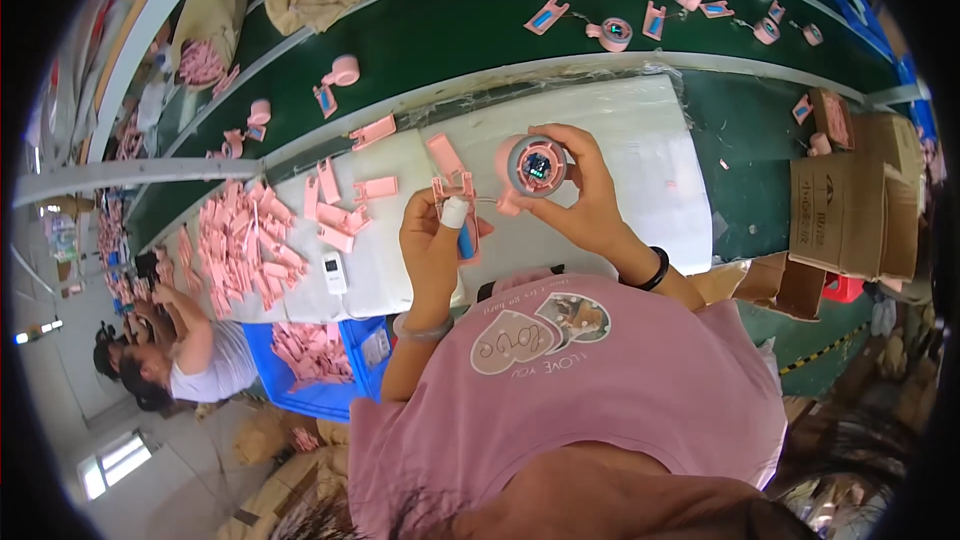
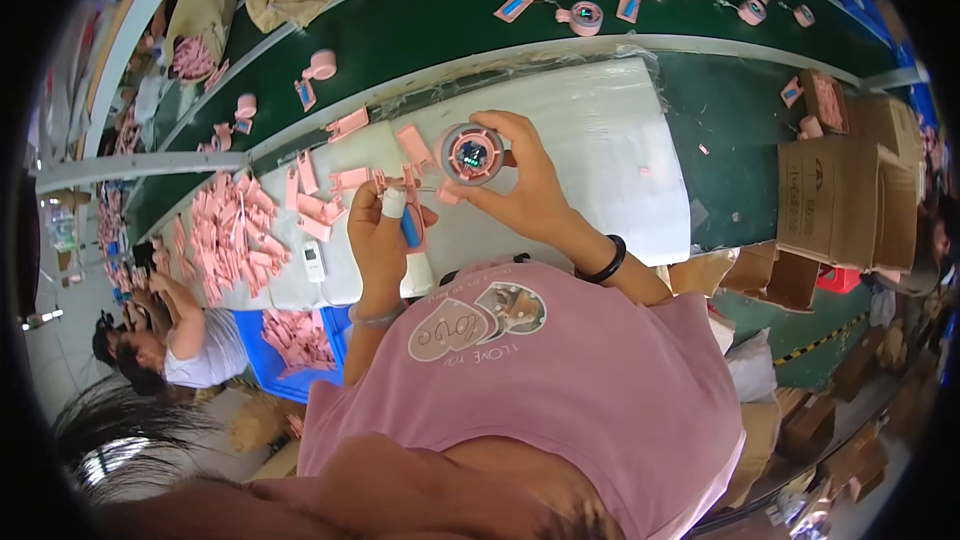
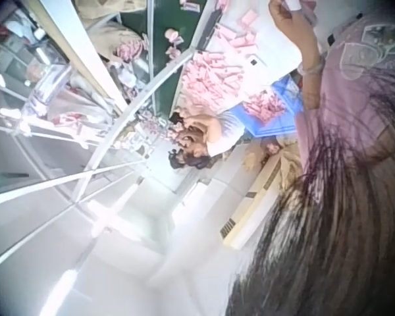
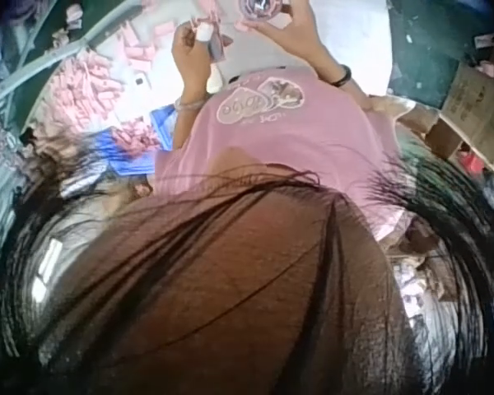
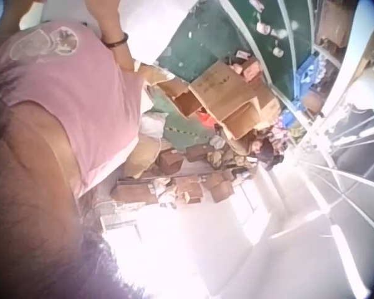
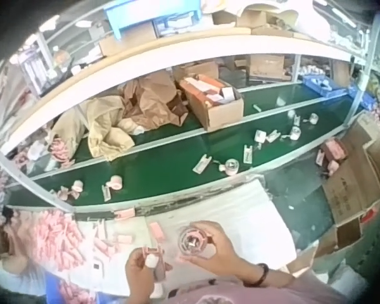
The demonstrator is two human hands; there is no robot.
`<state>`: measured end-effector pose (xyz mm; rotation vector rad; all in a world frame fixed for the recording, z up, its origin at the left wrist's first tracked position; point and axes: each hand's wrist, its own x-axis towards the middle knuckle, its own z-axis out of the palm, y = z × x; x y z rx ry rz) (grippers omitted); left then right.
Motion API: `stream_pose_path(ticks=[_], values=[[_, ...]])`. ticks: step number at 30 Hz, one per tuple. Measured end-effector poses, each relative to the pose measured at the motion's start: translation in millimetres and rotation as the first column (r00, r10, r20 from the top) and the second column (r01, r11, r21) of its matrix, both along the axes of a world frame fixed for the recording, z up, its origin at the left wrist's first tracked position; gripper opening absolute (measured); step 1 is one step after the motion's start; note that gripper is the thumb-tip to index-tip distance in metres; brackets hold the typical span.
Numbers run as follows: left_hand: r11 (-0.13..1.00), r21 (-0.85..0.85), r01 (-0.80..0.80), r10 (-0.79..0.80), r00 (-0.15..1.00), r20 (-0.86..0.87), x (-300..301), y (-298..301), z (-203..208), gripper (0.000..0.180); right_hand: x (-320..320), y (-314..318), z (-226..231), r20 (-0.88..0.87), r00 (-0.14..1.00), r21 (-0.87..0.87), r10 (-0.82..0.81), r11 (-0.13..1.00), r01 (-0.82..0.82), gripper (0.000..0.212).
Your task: The person assembles small circular electronic components into pink plastic housing units by hand on a factory assembly line.
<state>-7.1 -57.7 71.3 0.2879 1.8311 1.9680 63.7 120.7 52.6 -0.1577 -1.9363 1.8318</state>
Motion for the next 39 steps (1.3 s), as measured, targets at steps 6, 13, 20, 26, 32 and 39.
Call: stream_pose_path(ticks=[6,13,20,26,32,39], values=[[0.999,-0.044,-0.002,0.012,0.978,0.210,0,2,-15,0.027,5,12,7,-0.124,0.992,0.349,0.012,0.937,0.032,0.072],[0.999,0.029,0.029,-0.036,0.963,0.266,-5,-4,-22,0.026,4,11,6,-0.043,0.999,0.281,-0.025,0.959,0.036,0.070],[0.998,0.039,0.044,-0.053,0.957,0.284,-5,0,-26,0.029,2,14,-2,-0.100,0.994,0.289,-0.037,0.955,0.065,0.071],[0.998,0.006,0.070,-0.069,0.962,0.264,-11,3,-31,0.031,-3,16,-6,-0.024,0.999,0.263,-0.022,0.965,0.028,0.069],[0.993,-0.018,0.119,-0.107,0.939,0.327,-27,7,-41,0.030,-18,19,-15,-0.050,0.995,0.228,-0.087,0.969,0.096,0.064],[0.985,-0.072,0.156,-0.117,0.916,0.383,-62,19,-61,0.029,-45,30,-40,0.034,0.996,0.253,-0.084,0.965,0.072,0.067]])
